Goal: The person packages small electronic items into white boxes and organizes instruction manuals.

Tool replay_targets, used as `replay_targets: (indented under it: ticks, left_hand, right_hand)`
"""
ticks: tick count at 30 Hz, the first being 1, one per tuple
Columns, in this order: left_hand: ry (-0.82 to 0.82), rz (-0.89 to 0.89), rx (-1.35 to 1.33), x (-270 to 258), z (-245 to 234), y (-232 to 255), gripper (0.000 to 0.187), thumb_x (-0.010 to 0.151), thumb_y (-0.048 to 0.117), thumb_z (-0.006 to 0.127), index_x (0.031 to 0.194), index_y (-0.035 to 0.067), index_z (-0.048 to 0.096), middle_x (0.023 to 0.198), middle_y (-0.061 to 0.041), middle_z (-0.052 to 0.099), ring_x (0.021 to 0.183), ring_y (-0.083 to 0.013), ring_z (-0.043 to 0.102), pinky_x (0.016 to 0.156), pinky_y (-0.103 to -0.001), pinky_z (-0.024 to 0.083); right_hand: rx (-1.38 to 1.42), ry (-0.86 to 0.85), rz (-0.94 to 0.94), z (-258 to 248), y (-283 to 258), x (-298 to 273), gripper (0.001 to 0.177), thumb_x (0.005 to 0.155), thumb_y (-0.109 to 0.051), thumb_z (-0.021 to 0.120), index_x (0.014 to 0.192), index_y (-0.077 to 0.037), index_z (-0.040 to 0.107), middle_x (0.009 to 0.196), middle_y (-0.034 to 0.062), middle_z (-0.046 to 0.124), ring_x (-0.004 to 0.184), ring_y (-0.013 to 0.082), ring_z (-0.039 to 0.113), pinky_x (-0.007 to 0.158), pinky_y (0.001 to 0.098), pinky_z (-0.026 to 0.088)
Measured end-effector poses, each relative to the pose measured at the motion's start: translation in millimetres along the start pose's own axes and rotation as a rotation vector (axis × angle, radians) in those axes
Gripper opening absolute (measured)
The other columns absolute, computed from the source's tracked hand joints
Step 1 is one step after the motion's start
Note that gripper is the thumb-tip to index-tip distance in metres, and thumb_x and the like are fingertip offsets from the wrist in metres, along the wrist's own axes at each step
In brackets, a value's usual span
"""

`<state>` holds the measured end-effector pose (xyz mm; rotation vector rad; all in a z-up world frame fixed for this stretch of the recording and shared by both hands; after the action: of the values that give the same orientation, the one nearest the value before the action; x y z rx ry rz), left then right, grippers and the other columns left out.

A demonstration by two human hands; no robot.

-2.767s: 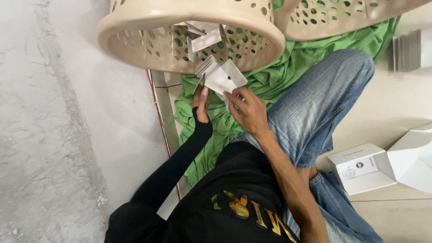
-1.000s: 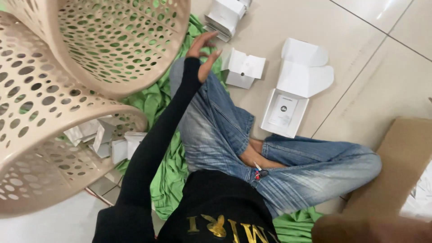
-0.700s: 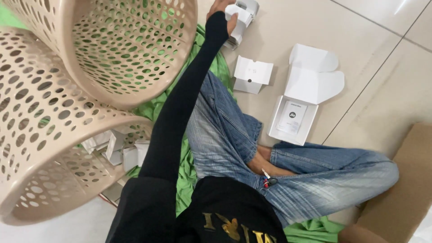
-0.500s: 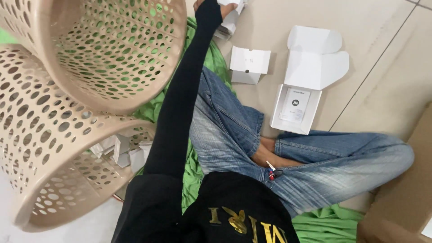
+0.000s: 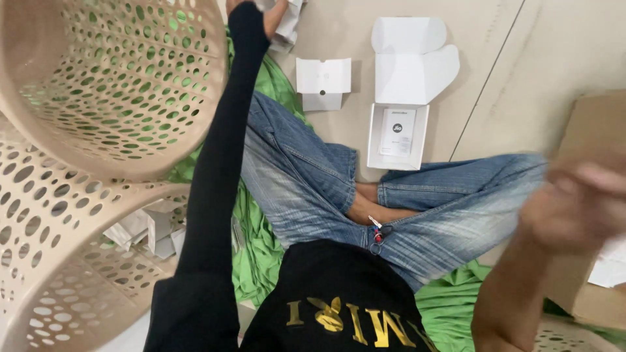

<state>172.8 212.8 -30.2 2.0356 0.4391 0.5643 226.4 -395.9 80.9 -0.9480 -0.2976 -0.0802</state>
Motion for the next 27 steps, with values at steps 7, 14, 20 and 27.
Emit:
replay_targets:
  ticks: [7, 14, 20, 27]
  left_hand:
    - [-0.571, -0.509, -0.978, -112.0, 68.9, 38.3, 0.059, 0.108, 0.051, 0.059, 0.126, -0.005, 0.062, 0.101, -0.012, 0.065, 0.091, -0.0210, 0.063, 0.085, -0.033, 0.053]
    - [-0.941, -0.776, -1.334, -199.3, 174.6, 47.3, 0.052, 0.109, 0.038, 0.050, 0.141, -0.003, 0.047, 0.122, -0.014, 0.060, 0.109, -0.0254, 0.065, 0.099, -0.040, 0.056]
    - [-1.072, -0.643, -1.066, -241.5, 208.1, 53.6, 0.064, 0.103, 0.041, 0.056, 0.156, 0.007, 0.040, 0.148, -0.012, 0.055, 0.130, -0.0224, 0.061, 0.108, -0.039, 0.051]
    - [-1.380, -0.910, -0.599, -280.3, 218.0, 80.9, 0.058, 0.107, 0.043, 0.047, 0.138, -0.005, 0.061, 0.117, -0.025, 0.073, 0.096, -0.0371, 0.069, 0.082, -0.045, 0.059]
  right_hand:
    - [-0.886, -0.692, 0.116, 162.8, 50.1, 3.3, 0.046, 0.096, -0.001, 0.077, 0.139, -0.014, 0.068, 0.150, 0.0099, 0.057, 0.108, 0.0166, 0.068, 0.089, 0.0279, 0.061]
    - [-0.948, -0.955, 0.289, 154.6, 35.6, -8.4, 0.096, 0.073, -0.011, 0.083, 0.158, -0.020, 0.039, 0.164, 0.0078, 0.040, 0.124, 0.0229, 0.062, 0.105, 0.0391, 0.054]
    - [-0.857, -0.938, 0.106, 129.0, 12.0, -39.2, 0.069, 0.087, -0.016, 0.078, 0.150, -0.024, 0.051, 0.162, 0.0075, 0.044, 0.130, 0.0229, 0.059, 0.107, 0.0408, 0.056]
    - [-0.953, -1.138, 0.207, 127.2, 18.0, -54.2, 0.045, 0.083, -0.013, 0.080, 0.127, -0.018, 0.072, 0.125, 0.0036, 0.073, 0.108, 0.0199, 0.071, 0.087, 0.0354, 0.062]
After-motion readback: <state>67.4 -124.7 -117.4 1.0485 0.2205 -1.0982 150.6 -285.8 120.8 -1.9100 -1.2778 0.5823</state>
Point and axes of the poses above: each hand's wrist, its own x-axis towards the middle knuckle, its own z-axis out of the palm, y = z × x, the point moved 5 cm from there along x, towards the middle knuckle
